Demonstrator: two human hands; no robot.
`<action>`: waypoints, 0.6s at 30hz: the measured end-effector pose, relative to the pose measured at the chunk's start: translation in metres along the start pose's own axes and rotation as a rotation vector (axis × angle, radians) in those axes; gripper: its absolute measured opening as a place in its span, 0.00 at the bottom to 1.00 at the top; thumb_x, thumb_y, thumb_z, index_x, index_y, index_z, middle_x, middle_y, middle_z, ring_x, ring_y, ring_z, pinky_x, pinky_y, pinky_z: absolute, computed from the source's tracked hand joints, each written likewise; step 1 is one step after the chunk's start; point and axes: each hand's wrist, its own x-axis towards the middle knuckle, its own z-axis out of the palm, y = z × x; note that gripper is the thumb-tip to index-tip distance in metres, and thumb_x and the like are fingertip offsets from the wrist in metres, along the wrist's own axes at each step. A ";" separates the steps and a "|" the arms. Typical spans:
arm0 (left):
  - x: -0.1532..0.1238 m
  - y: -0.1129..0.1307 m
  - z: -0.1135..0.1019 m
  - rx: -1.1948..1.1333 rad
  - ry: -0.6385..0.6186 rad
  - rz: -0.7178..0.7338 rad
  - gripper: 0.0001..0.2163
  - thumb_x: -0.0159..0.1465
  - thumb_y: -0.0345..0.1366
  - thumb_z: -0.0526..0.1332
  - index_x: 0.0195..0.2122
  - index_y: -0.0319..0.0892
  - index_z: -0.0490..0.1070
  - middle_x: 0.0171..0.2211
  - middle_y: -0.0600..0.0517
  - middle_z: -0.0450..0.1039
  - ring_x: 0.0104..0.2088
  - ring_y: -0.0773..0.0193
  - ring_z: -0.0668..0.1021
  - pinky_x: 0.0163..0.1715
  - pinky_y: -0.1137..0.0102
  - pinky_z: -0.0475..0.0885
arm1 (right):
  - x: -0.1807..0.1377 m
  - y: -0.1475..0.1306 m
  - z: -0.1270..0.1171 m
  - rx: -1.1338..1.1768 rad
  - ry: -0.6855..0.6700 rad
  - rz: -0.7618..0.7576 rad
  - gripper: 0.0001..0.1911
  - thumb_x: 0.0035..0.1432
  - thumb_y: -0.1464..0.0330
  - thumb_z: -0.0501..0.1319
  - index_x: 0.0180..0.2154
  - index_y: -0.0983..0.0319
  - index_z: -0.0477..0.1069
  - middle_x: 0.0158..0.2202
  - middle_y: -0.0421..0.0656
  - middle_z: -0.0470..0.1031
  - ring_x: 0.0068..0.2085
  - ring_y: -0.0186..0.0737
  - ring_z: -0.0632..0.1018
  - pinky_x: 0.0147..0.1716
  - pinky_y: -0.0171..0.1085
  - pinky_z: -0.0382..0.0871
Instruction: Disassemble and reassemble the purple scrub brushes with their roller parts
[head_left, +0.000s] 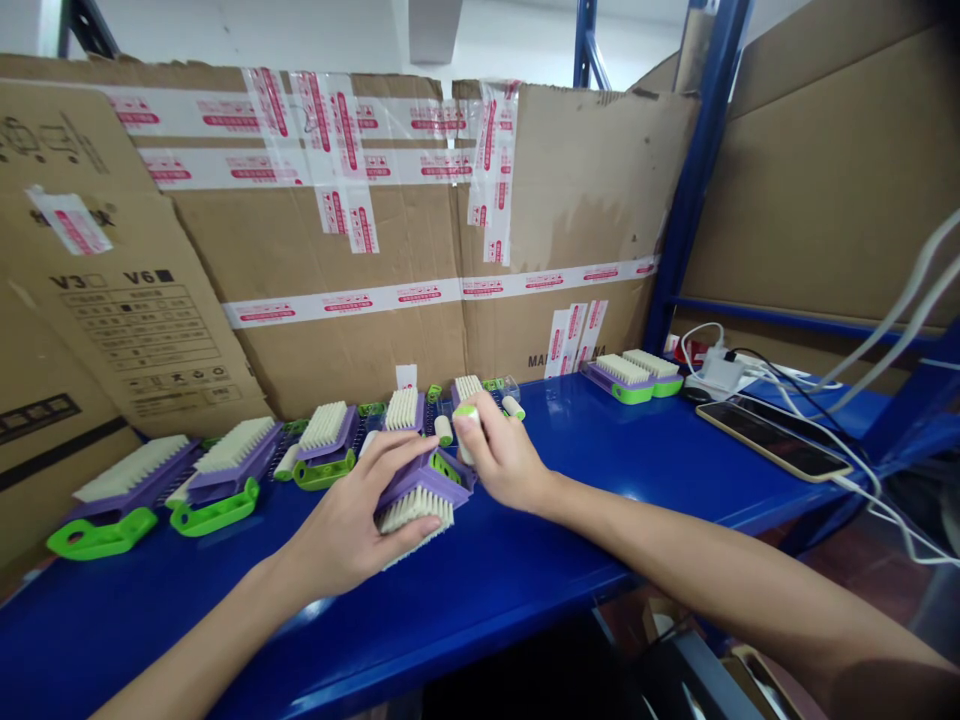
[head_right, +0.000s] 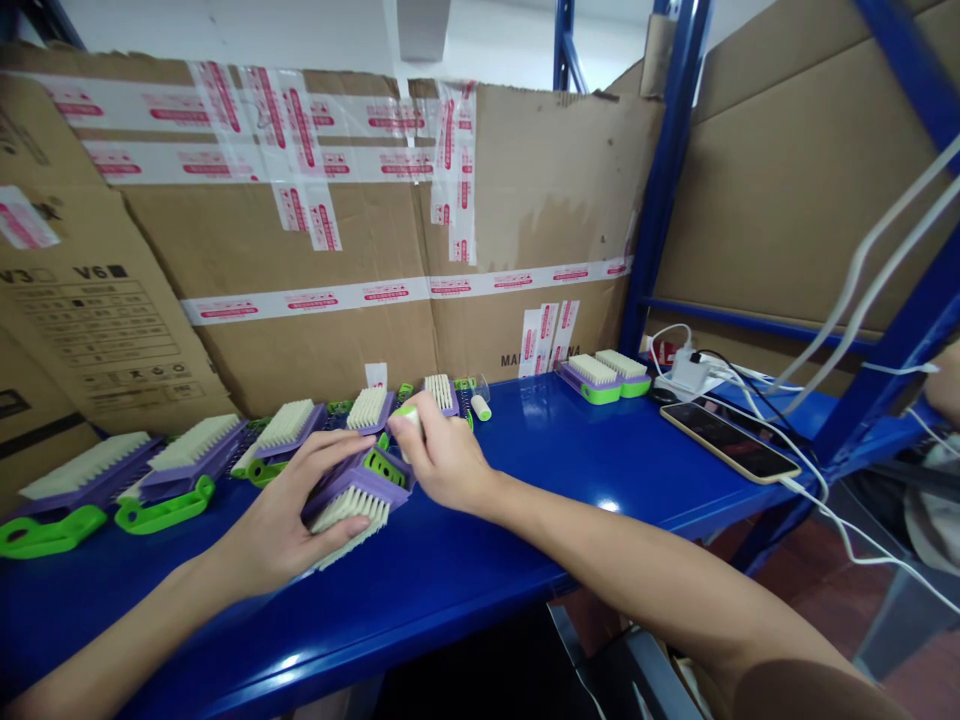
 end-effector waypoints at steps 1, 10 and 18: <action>0.000 0.000 0.000 -0.002 -0.004 -0.009 0.30 0.73 0.46 0.66 0.73 0.53 0.57 0.65 0.44 0.66 0.65 0.48 0.76 0.64 0.54 0.76 | 0.002 0.001 -0.002 0.038 0.026 0.018 0.14 0.79 0.53 0.50 0.46 0.56 0.63 0.27 0.37 0.76 0.27 0.39 0.77 0.32 0.37 0.67; 0.002 0.000 -0.001 0.006 -0.005 -0.046 0.30 0.73 0.45 0.66 0.73 0.55 0.58 0.65 0.44 0.67 0.64 0.47 0.76 0.63 0.52 0.77 | 0.007 0.004 -0.006 -0.044 0.066 -0.064 0.11 0.78 0.57 0.53 0.45 0.56 0.64 0.33 0.38 0.77 0.33 0.41 0.78 0.37 0.40 0.67; 0.000 -0.001 -0.001 0.008 -0.020 -0.049 0.30 0.73 0.45 0.66 0.74 0.56 0.57 0.66 0.44 0.66 0.66 0.47 0.75 0.63 0.53 0.77 | 0.009 0.003 -0.009 -0.104 0.026 -0.150 0.09 0.75 0.59 0.55 0.47 0.57 0.65 0.41 0.41 0.76 0.37 0.41 0.76 0.41 0.42 0.68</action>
